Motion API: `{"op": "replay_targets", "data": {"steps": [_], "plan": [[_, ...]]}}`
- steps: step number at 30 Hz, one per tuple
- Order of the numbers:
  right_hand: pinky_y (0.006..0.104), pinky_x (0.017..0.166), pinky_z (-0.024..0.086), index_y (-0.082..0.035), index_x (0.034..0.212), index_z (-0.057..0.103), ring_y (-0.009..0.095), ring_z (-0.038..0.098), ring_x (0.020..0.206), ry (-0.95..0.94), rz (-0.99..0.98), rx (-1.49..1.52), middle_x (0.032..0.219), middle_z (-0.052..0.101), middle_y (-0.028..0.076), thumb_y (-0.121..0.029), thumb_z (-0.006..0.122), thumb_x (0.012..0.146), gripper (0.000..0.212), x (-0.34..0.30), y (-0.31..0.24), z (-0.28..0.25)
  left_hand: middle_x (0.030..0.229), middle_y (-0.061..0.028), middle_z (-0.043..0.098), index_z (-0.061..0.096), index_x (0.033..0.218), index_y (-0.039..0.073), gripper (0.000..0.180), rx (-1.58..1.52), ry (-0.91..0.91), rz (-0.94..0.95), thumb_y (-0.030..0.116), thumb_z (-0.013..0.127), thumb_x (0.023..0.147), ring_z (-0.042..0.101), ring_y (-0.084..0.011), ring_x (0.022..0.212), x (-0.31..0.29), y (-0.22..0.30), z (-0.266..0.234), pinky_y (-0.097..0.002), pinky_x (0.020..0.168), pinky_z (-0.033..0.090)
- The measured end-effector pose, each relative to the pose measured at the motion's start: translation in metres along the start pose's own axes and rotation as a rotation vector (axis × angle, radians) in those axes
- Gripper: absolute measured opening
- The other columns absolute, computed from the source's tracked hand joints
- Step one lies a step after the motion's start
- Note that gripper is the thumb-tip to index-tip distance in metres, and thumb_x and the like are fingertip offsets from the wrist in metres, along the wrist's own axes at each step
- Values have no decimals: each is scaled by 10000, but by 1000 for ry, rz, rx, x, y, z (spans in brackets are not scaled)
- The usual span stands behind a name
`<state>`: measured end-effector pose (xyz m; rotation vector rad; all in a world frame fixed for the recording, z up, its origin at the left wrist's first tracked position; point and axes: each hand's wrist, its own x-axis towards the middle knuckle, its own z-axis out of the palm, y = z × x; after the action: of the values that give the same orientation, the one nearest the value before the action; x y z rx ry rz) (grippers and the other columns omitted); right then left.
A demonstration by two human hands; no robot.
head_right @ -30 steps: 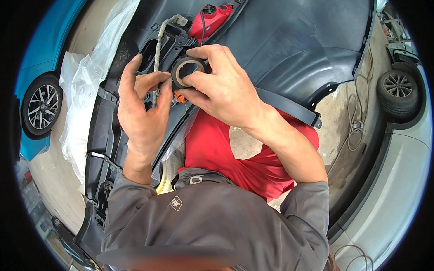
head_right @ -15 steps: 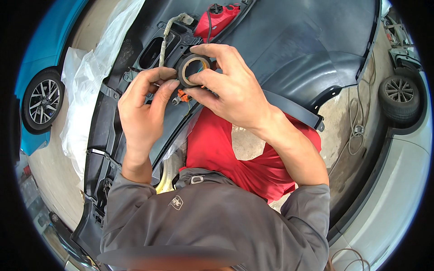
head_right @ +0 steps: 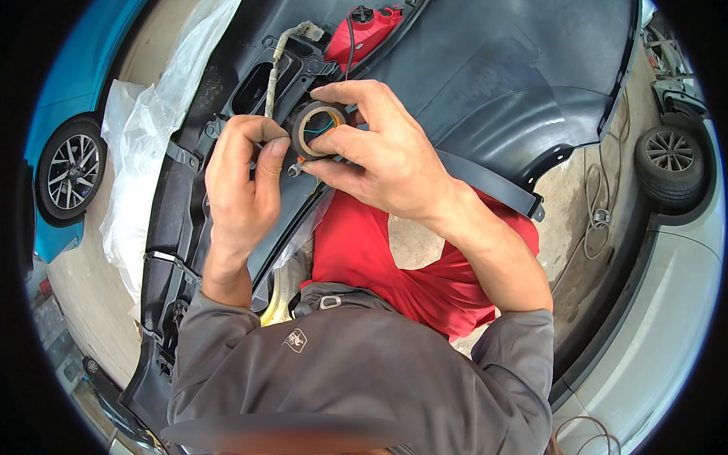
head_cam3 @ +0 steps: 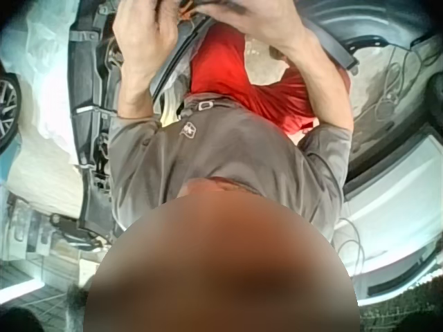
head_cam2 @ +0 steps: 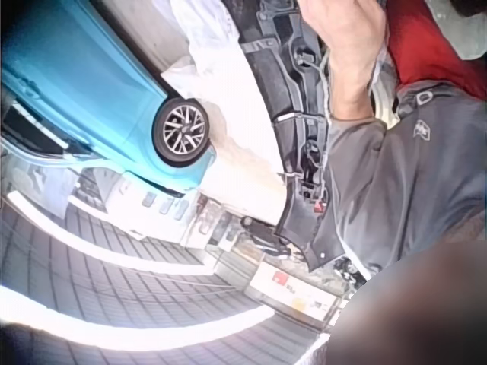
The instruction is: The person walks toward a damaged white car and picks up a detached headlight assembly. They use pliers to strip the ends of wires and then use electrical tape to connect and insulate the wires on the headlight assembly.
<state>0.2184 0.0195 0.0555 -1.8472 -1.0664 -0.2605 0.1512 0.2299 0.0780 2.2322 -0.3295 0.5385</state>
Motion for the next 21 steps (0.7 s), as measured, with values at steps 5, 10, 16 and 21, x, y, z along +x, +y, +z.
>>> {"op": "replay_targets", "data": {"steps": [5, 10, 16, 21], "plan": [[298, 698, 597, -42, 1005, 775, 160, 709, 856, 27, 72, 73, 1364, 620, 210, -64, 966, 782, 294, 1, -1, 0, 984, -151, 672, 604, 1080, -6, 230, -29, 4, -5, -61, 763, 923, 661, -334, 841, -8, -5, 4, -420, 731, 549], [287, 685, 584, -41, 996, 771, 143, 690, 805, 36, 82, 100, 1354, 621, 205, -72, 963, 791, 283, 2, 0, 0, 1103, -146, 709, 630, 1180, -8, 296, -126, 104, -41, -55, 782, 931, 681, -260, 869, -11, -5, 8, -352, 694, 560], [317, 750, 590, -20, 985, 757, 190, 701, 910, 9, 93, 102, 1376, 617, 205, -41, 943, 789, 271, 0, 2, -1, 1188, -111, 763, 625, 1353, 9, 491, -178, 114, -20, -67, 815, 907, 681, -181, 851, -13, -4, 9, -293, 662, 558], [337, 766, 584, -23, 846, 614, 228, 699, 937, 19, -2, 116, 1319, 667, 197, -4, 896, 786, 289, 4, -2, 1, 1087, -81, 737, 592, 1342, -5, 420, -360, -6, -159, -69, 763, 965, 646, -118, 846, -16, -6, 11, -273, 700, 534]]}}
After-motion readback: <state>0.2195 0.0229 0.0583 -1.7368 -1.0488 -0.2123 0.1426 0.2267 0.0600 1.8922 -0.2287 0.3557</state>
